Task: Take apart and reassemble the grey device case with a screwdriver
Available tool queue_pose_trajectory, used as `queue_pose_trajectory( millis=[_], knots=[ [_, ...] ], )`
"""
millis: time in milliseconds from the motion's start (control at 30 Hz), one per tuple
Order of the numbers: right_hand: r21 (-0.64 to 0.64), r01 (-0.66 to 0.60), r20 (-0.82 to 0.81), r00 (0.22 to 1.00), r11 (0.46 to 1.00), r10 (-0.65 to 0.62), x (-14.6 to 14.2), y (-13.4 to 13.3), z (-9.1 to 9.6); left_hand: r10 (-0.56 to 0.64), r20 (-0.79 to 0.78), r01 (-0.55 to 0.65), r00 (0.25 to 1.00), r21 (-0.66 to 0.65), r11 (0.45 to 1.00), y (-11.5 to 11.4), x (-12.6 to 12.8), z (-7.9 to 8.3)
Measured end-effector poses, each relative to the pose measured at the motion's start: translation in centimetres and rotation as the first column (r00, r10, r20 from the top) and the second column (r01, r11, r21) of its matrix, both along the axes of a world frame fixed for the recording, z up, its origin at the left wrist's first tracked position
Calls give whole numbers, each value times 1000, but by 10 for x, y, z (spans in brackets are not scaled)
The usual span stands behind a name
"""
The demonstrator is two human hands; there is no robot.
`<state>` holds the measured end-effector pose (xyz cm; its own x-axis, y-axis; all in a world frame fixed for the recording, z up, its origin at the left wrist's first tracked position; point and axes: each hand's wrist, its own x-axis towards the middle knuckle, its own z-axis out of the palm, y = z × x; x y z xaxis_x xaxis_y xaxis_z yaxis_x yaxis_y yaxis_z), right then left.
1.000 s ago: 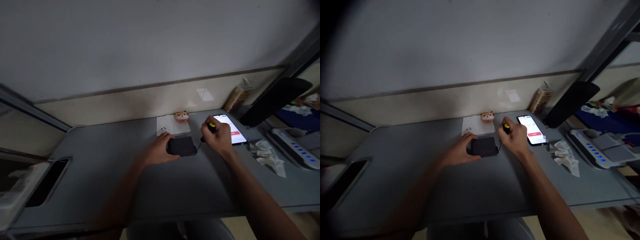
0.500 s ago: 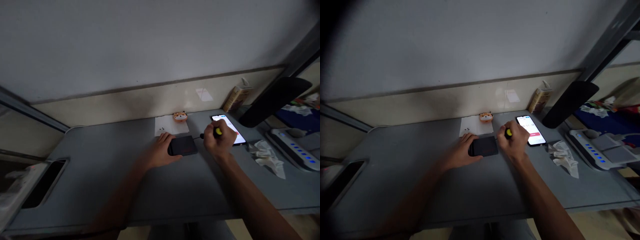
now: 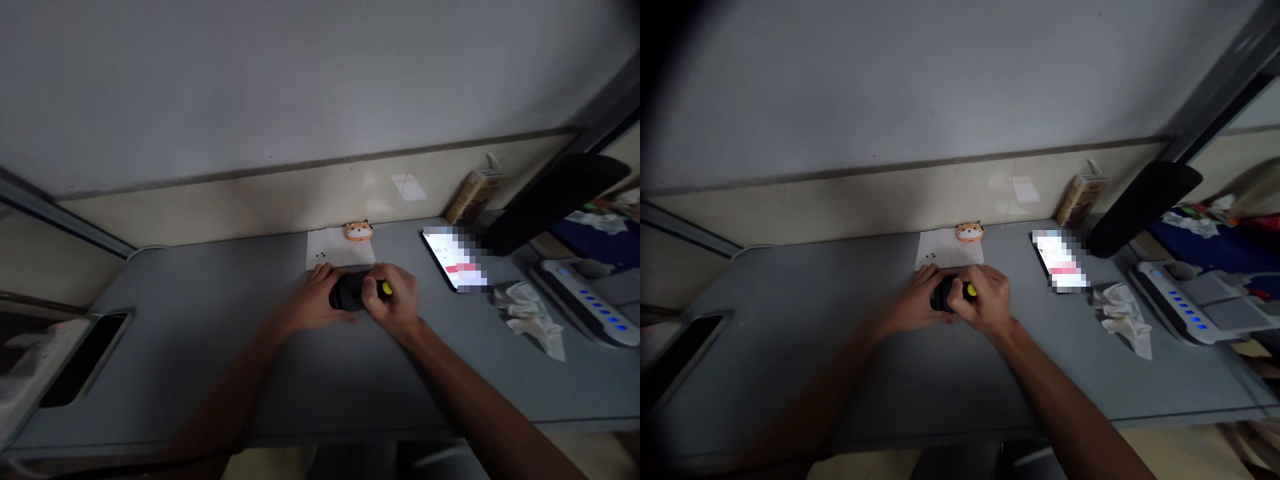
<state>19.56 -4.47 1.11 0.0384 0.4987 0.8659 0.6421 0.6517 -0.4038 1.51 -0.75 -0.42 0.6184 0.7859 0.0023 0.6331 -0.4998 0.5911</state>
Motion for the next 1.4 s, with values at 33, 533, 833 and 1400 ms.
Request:
queue_pose_trajectory(
  millis=[33,533,833,1400],
  knots=[
    [-12,18,-11,1000,1000,-18,2,1,0,-3,2,3,1000,-5,1000,1,-1,1],
    [-237,221,-143,955,946,-259,35,11,25,43,9,-41,999,-156,987,7,-24,14],
    [-203,122,-139,979,971,-152,29,10,14,36,-45,-36,998,9,999,2,-9,9],
    [-204,21,-45,999,979,-31,26,10,11,-20,3,19,1000,215,976,-2,6,-4]
  ],
)
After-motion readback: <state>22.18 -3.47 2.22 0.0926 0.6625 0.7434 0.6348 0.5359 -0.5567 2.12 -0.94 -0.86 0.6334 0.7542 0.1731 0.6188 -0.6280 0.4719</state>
